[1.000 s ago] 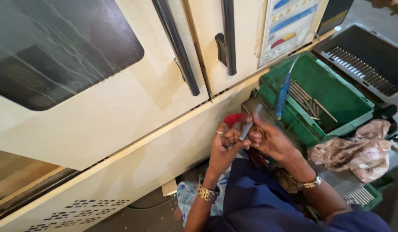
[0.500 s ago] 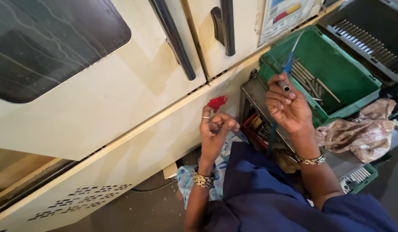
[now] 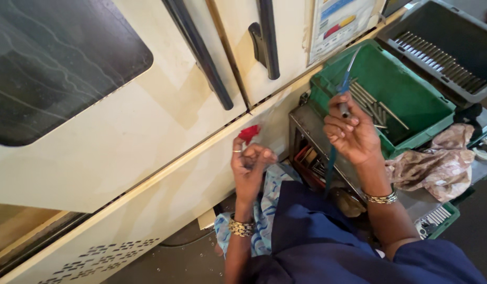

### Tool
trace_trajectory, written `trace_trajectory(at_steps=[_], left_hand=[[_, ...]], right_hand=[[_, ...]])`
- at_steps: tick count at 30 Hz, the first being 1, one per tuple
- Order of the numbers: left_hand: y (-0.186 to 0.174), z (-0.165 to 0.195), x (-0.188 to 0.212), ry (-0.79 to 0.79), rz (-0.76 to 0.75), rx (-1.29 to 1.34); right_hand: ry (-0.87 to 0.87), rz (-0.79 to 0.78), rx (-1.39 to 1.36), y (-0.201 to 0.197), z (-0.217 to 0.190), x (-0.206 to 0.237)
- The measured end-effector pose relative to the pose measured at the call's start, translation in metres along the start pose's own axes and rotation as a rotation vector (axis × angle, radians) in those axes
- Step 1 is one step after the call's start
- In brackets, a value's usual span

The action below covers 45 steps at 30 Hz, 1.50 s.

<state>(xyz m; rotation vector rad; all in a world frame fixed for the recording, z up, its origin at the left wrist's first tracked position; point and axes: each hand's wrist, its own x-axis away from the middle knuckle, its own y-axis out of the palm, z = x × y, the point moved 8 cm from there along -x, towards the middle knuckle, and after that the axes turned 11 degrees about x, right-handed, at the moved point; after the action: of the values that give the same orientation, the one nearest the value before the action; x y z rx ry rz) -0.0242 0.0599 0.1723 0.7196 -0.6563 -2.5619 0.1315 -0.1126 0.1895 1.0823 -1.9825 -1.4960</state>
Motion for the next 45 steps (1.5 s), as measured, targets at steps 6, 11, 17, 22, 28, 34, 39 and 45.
trace_trajectory(at_steps=[6,11,17,22,28,34,39,45], left_hand=[[-0.007,0.071,-0.022,0.287,0.142,-0.670],[0.016,0.135,-0.053,0.530,0.268,-0.943],[0.052,0.143,-0.067,0.631,0.182,-0.855],[0.095,0.032,-0.036,0.001,-0.194,-0.419],[0.082,-0.011,-0.010,-0.244,-0.137,0.171],[0.075,-0.024,-0.003,-0.282,-0.212,0.320],[0.080,-0.019,0.000,-0.153,-0.288,0.120],[0.082,0.053,-0.028,0.654,-0.209,-1.258]], right_hand=[[-0.690,0.305,1.100,0.010,-0.109,0.011],[-1.075,0.391,1.757,0.045,-0.150,0.037],[-0.902,0.105,1.638,0.059,-0.099,0.042],[-0.385,-0.106,1.286,0.050,-0.030,0.034],[-0.104,-0.124,0.903,0.039,0.003,0.023],[0.078,-0.174,0.619,0.034,0.025,0.022],[0.052,-0.098,0.607,0.026,0.021,0.021],[-0.926,0.083,1.413,0.037,-0.092,0.021]])
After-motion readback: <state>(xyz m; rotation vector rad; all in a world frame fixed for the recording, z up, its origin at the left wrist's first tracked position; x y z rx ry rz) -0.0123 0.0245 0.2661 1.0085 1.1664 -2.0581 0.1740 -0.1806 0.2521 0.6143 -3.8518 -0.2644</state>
